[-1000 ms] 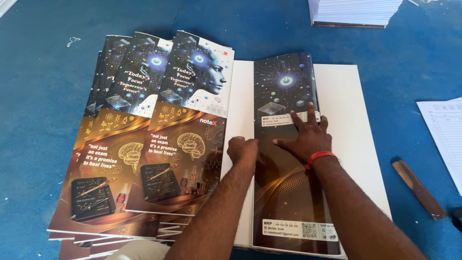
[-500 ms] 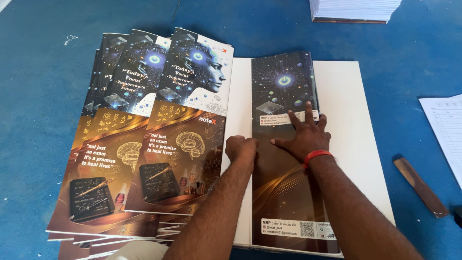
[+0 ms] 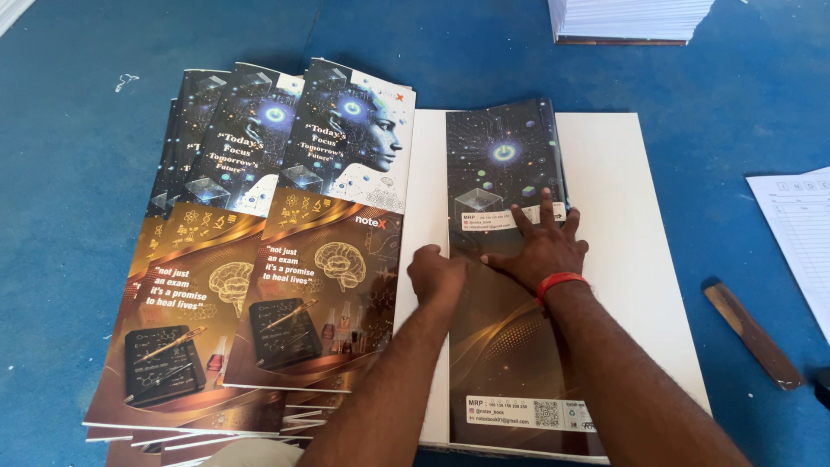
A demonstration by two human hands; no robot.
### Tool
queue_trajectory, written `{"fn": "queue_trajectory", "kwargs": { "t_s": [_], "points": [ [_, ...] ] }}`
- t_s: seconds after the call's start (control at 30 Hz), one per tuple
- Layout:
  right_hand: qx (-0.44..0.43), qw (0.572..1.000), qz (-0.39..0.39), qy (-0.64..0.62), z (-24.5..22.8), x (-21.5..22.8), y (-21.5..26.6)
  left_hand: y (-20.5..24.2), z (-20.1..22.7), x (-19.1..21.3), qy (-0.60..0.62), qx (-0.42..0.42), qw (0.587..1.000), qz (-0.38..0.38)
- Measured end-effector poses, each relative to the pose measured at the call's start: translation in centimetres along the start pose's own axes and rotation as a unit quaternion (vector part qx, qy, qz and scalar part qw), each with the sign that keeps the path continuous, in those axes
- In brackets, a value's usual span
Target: The person inserts a printed cover into a blank book block, presses the spine with a wooden tool, and stacks the finished books. The person repeats this process for multiple units, then fans the stack to align the edges before placing it aside.
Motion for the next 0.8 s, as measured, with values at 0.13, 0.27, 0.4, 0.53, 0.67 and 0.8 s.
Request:
{"fn": "queue_trajectory", "kwargs": {
  "t_s": [0.13, 0.27, 0.4, 0.53, 0.67, 0.8],
  "points": [
    [-0.003, 1.000, -0.001, -0.012, 0.3, -0.4, -0.5, 2.8, 3.7, -2.2, -0.213, -0.259, 0.942, -0.030],
    [0.008, 1.000, 0.023, -0.015, 0.4, -0.4, -0.7, 2.9, 3.5, -5.5, -0.139, -0.429, 0.893, 0.001],
    [0.002, 1.000, 0.015, -0.014, 0.6, -0.3, -0.8, 3.0, 1.4, -7.0, -0.203, -0.547, 0.812, 0.018],
    [0.016, 1.000, -0.017, -0.016, 1.0, -1.3, -1.3, 1.7, 0.3, -7.8, -0.222, -0.500, 0.837, -0.008],
    [0.155, 0.986, 0.040, -0.047, 4.3, -1.6, -2.8, 1.8, -0.1, -8.0, -0.240, -0.502, 0.831, -0.020],
    [0.114, 0.991, 0.049, -0.058, 13.5, -2.3, -4.5, 1.8, -0.1, -8.6, -0.281, -0.521, 0.806, 0.002]
  ]
}}
Point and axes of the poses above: each hand's wrist, its own y-axis away from the middle knuckle, its own x-axis out of the back of the hand, z = x × y, the point moved 8 cm from there along -y, towards the middle knuckle, and after that the axes turned 13 degrees about -x, right-handed, at the moved point
